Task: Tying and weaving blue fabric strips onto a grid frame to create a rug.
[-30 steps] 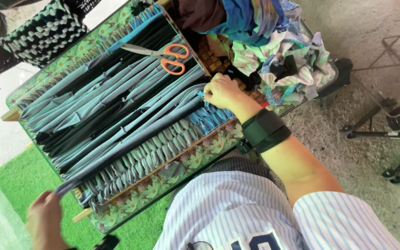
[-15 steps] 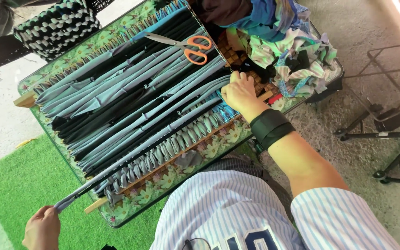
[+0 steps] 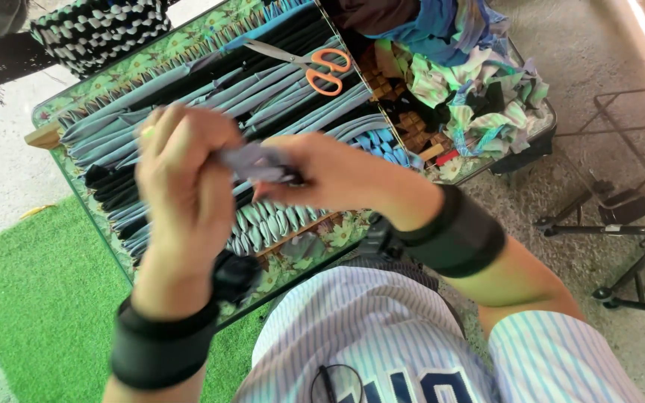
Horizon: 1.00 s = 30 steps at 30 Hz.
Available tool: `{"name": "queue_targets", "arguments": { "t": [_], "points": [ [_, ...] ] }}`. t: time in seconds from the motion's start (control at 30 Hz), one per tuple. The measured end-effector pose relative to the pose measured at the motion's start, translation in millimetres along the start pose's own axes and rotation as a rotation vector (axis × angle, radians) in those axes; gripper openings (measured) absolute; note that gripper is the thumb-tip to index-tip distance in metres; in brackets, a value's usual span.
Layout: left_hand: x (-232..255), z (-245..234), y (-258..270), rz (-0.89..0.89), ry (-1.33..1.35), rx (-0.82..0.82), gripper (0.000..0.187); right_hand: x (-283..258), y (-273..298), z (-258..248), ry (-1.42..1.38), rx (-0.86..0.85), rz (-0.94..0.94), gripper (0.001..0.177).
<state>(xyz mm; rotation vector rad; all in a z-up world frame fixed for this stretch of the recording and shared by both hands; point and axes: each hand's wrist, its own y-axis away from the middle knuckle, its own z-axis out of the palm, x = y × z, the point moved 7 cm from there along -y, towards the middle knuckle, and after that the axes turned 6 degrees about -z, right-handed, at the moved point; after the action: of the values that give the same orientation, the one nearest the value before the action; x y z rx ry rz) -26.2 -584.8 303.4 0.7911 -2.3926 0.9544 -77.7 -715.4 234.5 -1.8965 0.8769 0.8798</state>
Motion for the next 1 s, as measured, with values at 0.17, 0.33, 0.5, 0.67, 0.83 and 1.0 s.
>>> {"name": "queue_targets", "arguments": {
  "t": [0.17,0.33,0.5,0.67,0.83,1.0],
  "points": [
    [-74,153,2,-0.467,0.412,-0.214,0.018,-56,78,-130,-0.242,0.503,0.073,0.021],
    [-111,283,56,-0.259,-0.067,-0.515,0.022,-59,126,-187,-0.059,0.676,0.095,0.032],
    [-120,323,61,-0.255,-0.288,-0.636,0.021,-34,149,-221,0.062,0.667,0.073,0.042],
    [-152,353,66,-0.472,-0.617,-0.800,0.018,3,171,-235,0.203,0.654,0.043,0.061],
    [-151,361,52,-0.727,-0.650,-0.766,0.028,128,171,-160,0.161,0.383,0.578,0.030],
    [-161,372,59,-0.790,-0.709,-0.793,0.032,182,155,-99,0.045,0.410,0.512,0.020]
  ]
}}
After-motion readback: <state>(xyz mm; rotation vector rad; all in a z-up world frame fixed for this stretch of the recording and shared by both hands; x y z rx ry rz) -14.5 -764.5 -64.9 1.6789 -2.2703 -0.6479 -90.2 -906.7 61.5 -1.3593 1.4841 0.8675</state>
